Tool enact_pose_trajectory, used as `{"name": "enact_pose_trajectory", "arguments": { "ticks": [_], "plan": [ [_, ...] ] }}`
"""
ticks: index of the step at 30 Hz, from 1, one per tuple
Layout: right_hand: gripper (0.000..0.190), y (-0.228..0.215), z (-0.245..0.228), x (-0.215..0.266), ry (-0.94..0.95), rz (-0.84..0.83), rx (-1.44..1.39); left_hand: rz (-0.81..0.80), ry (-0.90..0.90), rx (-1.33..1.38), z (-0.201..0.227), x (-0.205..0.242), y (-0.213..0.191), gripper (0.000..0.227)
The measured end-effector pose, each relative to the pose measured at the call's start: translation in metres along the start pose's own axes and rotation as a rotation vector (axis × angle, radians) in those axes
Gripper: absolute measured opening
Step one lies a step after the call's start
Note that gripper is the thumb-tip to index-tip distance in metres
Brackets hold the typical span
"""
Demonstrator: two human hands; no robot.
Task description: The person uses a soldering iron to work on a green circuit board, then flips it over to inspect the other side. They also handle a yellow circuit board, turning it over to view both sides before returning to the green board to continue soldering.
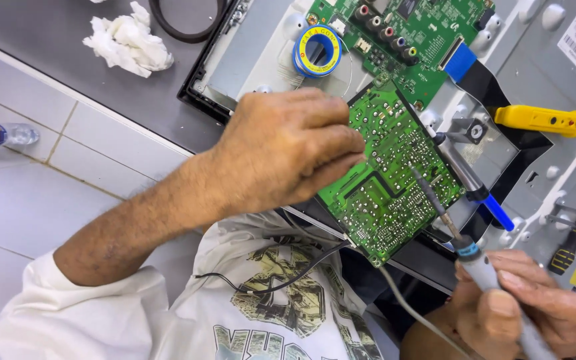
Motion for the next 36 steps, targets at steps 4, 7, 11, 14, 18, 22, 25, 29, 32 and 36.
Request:
{"name": "enact_pose_trajectory", "arguments": {
  "ticks": [4,7,11,14,18,22,25,29,32,36],
  "plan": [
    [0.017,-0.03,0.025,-0.004,0.043,-0.055,-0.12,0.029,-0.005,0.004,0.004,0.0,0.006,0.017],
    [0.016,-0.016,0.018,-0.025,0.026,-0.08,-0.177,0.092,-0.013,-0.075,0.004,0.001,0.01,0.018],
    [0.02,-0.012,0.021,-0.024,0.135,-0.05,-0.031,0.148,-0.021,-0.085,0.004,0.0,0.013,0.025],
    [0.021,-0.016,0.024,-0.023,0.122,-0.065,0.013,0.161,-0.026,-0.079,0.004,0.0,0.017,0.026],
    [0.015,0.007,0.01,-0.031,0.12,-0.052,0.001,0.164,-0.04,-0.055,0.002,0.001,0.021,0.027],
    [0.019,0.007,0.01,-0.03,0.148,-0.12,-0.088,0.148,-0.044,-0.036,0.002,0.002,0.021,0.025],
    [0.014,0.013,0.008,-0.031,0.106,-0.086,-0.035,0.166,-0.053,-0.016,0.002,0.002,0.021,0.024],
    [0.014,0.014,0.008,-0.03,0.12,-0.081,-0.027,0.169,-0.053,-0.006,0.002,0.003,0.022,0.025],
    [0.015,0.015,0.008,-0.03,0.117,-0.07,-0.024,0.169,-0.055,-0.016,0.002,0.002,0.022,0.027],
    [0.023,0.0,0.01,-0.026,0.163,-0.126,0.006,0.192,-0.053,-0.017,0.002,0.003,0.024,0.028]
  ]
}}
Point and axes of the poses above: each hand's wrist, its own x-axis away from the middle knuckle, its own y-axis out of the palm, z = x × y, the point moved 1 cm from there along -x, towards the middle knuckle
